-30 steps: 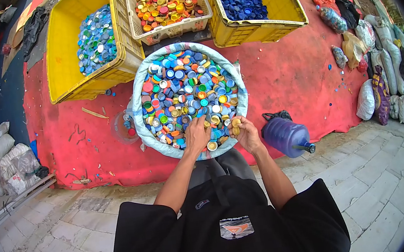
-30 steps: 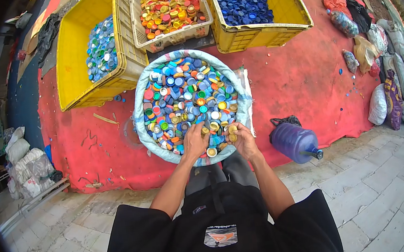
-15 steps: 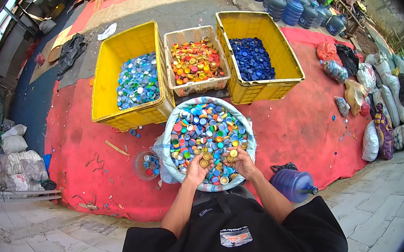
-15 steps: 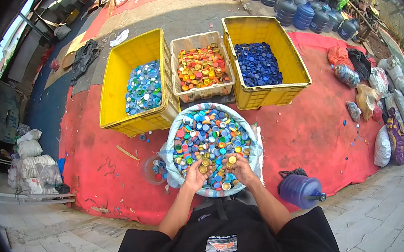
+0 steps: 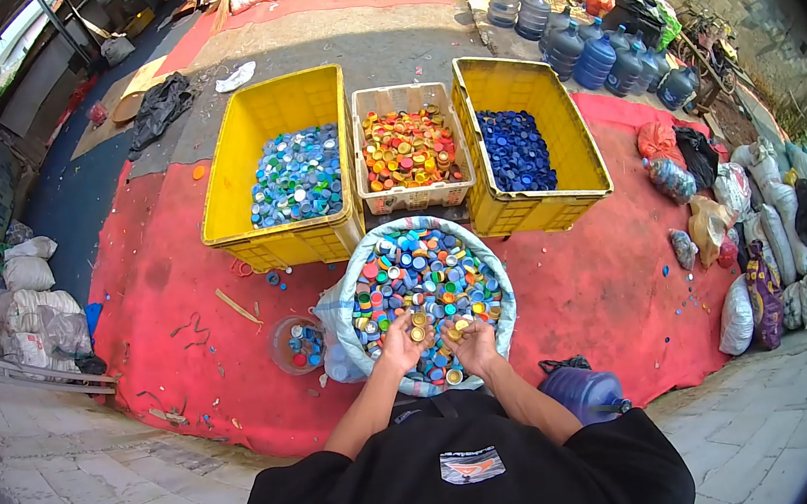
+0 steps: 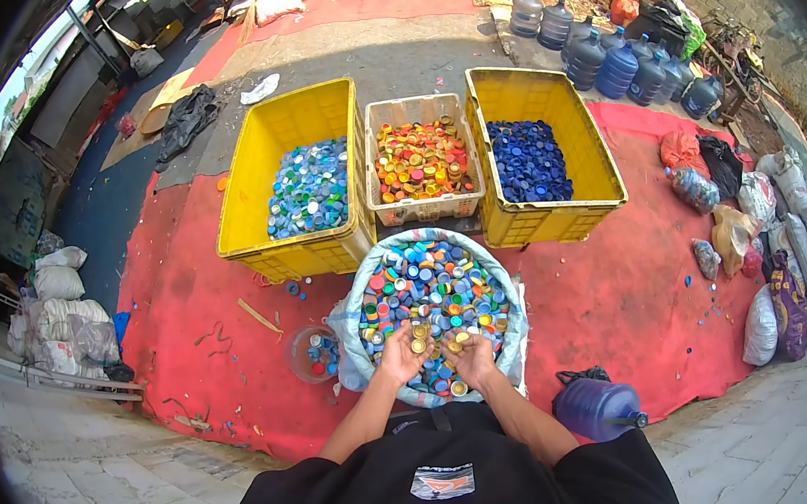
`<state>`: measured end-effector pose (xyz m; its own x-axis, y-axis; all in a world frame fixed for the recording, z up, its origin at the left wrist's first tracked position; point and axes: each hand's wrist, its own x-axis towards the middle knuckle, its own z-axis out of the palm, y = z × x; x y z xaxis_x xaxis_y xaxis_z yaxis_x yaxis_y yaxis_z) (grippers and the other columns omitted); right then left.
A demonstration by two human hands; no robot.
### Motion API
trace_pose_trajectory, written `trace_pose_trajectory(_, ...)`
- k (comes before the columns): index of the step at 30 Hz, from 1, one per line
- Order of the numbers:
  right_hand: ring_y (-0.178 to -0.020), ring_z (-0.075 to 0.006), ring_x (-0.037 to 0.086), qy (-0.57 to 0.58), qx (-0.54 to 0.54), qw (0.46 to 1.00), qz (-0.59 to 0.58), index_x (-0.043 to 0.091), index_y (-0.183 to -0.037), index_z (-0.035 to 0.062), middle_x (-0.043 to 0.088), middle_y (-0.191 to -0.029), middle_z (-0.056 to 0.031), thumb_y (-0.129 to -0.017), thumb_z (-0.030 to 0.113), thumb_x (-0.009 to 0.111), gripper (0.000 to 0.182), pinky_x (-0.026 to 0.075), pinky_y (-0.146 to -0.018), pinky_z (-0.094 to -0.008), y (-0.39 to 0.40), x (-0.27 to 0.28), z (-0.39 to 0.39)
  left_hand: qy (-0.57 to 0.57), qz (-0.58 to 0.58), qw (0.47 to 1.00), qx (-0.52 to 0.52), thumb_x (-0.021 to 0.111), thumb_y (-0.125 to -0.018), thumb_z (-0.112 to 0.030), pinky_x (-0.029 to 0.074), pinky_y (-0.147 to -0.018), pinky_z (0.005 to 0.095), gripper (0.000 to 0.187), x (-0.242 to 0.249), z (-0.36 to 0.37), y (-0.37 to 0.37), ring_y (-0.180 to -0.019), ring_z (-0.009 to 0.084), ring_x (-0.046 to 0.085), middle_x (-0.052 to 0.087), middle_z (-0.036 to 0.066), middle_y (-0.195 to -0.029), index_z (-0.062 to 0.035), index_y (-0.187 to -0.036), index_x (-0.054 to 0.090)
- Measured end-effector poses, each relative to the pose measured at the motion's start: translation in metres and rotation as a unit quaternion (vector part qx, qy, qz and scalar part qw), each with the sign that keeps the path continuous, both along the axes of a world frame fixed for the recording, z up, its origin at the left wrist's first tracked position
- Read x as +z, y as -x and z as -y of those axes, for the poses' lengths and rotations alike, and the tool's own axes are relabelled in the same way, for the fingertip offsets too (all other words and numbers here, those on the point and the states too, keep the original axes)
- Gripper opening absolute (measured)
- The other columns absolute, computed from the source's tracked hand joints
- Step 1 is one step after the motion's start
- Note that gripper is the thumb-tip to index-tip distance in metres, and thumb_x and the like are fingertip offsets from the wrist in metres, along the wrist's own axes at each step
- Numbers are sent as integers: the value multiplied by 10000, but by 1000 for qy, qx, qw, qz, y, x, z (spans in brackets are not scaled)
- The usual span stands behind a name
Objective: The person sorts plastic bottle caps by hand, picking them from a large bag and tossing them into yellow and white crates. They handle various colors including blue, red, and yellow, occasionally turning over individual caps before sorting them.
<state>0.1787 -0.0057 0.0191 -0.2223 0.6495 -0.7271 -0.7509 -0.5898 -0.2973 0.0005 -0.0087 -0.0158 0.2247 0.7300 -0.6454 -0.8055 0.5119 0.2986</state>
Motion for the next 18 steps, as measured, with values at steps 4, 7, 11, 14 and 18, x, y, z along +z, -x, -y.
trace_pose_trajectory(4,-1085,-336,520,-59,-61,996,-15,431,-1076,-74,489,-1143,-223,-745,94,450,372,449,-1000,-452,17,12,-87,-14,-28,999,-11,493,-949,-304,529,-806,393,318,30,-98,4,-878,236,620,633,116,-959,-15,-1046,584)
trace_pose_trajectory(7,-1207,-393,433,-245,-80,957,-137,407,-1097,-131,431,-1240,-253,-750,83,447,410,317,-1109,-494,25,78,-185,-107,10,991,77,543,-917,-338,417,-1014,450,508,129,-196,7,-1075,325,528,542,230,-1125,91,-1179,471)
trace_pose_trajectory(11,-1391,-405,216,-241,-101,965,9,359,-1140,-176,240,-1404,-317,-739,78,469,488,241,-1143,-498,31,138,-236,-152,-78,980,102,612,-854,-404,125,-1153,516,1012,215,-241,16,-1428,393,96,60,313,-1508,56,-1460,-57)
trace_pose_trajectory(14,-1365,-407,278,-291,-89,949,89,211,-1367,-119,153,-1471,-312,-808,-24,498,636,308,-1113,-478,9,113,-206,-169,-175,967,75,600,-907,-327,392,-1012,474,561,166,-226,35,-1239,313,426,422,210,-1313,14,-1302,394)
trace_pose_trajectory(18,-919,-222,630,-215,-5,937,275,498,-1116,-37,588,-1056,-158,-894,118,609,293,526,-812,-321,-29,27,-121,-45,-263,963,45,682,-865,-375,511,-690,338,312,79,-134,50,-798,158,593,596,25,-824,-74,-856,599)
